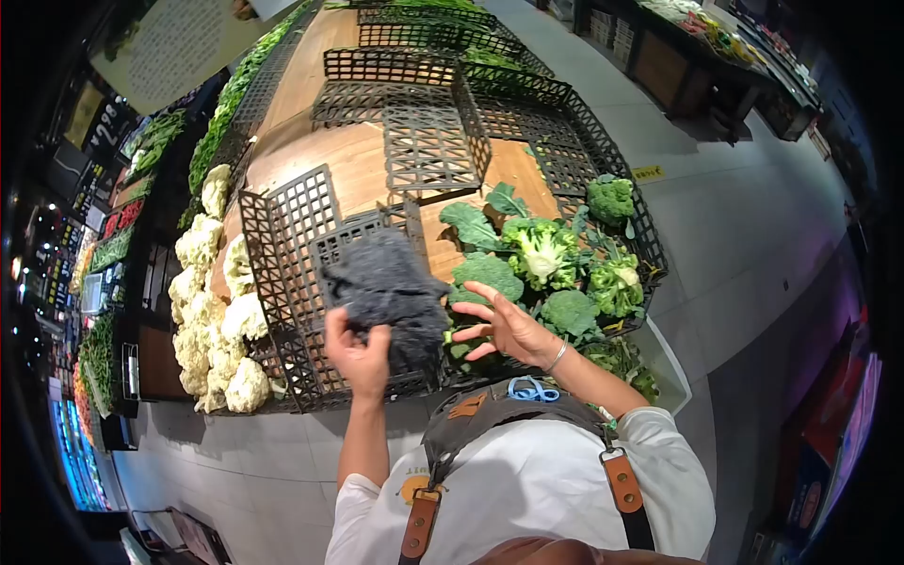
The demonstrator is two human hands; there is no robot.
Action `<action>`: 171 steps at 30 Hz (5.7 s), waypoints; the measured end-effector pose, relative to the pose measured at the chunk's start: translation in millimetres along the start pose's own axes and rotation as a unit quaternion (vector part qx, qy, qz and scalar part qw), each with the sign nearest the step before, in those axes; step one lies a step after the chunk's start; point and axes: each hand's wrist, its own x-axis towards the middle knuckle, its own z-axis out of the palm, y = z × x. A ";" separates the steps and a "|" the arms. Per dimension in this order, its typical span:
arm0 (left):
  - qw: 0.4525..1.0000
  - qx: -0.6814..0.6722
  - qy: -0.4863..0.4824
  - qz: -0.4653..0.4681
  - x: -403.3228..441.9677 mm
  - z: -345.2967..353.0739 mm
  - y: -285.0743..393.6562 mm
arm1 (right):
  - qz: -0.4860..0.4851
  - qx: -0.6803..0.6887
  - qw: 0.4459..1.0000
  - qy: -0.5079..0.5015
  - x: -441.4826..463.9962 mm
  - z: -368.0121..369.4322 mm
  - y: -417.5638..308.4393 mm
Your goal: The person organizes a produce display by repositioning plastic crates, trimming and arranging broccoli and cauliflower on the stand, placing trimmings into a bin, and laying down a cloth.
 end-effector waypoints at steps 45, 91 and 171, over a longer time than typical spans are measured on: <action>0.917 0.320 -0.207 -0.118 -65.4 -21.2 -136.7 | 0.105 -0.314 0.944 0.003 152.5 -11.6 -35.0; 0.816 0.551 0.171 0.045 13.1 -186.5 -118.1 | -0.201 -0.794 0.543 0.183 232.5 45.7 -2.8; 0.759 0.514 -0.378 0.132 156.0 -113.5 -84.3 | -0.250 -0.448 0.785 0.348 189.3 4.7 110.9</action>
